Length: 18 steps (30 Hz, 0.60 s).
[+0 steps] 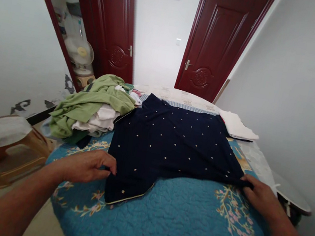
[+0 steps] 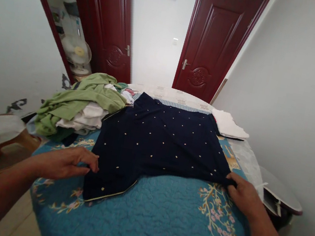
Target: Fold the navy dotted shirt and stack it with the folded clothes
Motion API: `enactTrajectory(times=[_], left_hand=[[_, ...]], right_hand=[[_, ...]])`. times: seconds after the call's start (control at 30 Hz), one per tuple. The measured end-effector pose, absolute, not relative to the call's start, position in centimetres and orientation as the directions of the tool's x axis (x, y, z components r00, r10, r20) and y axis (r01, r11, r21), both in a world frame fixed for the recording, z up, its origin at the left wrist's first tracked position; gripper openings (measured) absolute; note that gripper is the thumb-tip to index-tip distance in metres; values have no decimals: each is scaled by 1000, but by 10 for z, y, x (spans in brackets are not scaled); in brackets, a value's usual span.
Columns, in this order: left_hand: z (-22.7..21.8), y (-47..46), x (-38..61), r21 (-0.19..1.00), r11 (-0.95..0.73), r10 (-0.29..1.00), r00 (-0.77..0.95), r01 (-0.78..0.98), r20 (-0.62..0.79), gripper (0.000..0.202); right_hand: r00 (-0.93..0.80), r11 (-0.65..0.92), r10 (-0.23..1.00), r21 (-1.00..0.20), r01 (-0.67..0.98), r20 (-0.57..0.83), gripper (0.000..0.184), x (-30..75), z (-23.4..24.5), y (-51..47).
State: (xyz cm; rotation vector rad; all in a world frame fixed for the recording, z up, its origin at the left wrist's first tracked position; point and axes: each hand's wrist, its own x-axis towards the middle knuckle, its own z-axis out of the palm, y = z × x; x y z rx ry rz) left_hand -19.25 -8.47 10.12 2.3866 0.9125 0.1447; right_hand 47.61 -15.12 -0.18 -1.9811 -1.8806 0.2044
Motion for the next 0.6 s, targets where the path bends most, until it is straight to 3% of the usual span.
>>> enactTrajectory(times=[0.13, 0.33, 0.6], left_hand=[[91, -73, -189, 566, -582, 650, 752, 584, -109, 24], [58, -70, -189, 598, -474, 810, 586, 646, 10, 37], [66, -98, -212, 602, -525, 710, 700, 602, -82, 37]], right_hand=[[84, -7, 982, -411, 912, 170, 25, 490, -11, -160], [217, -42, 896, -413, 910, 387, 29, 479, -35, -176], [83, 22, 975, -462, 887, 205, 25, 469, 0, -200]])
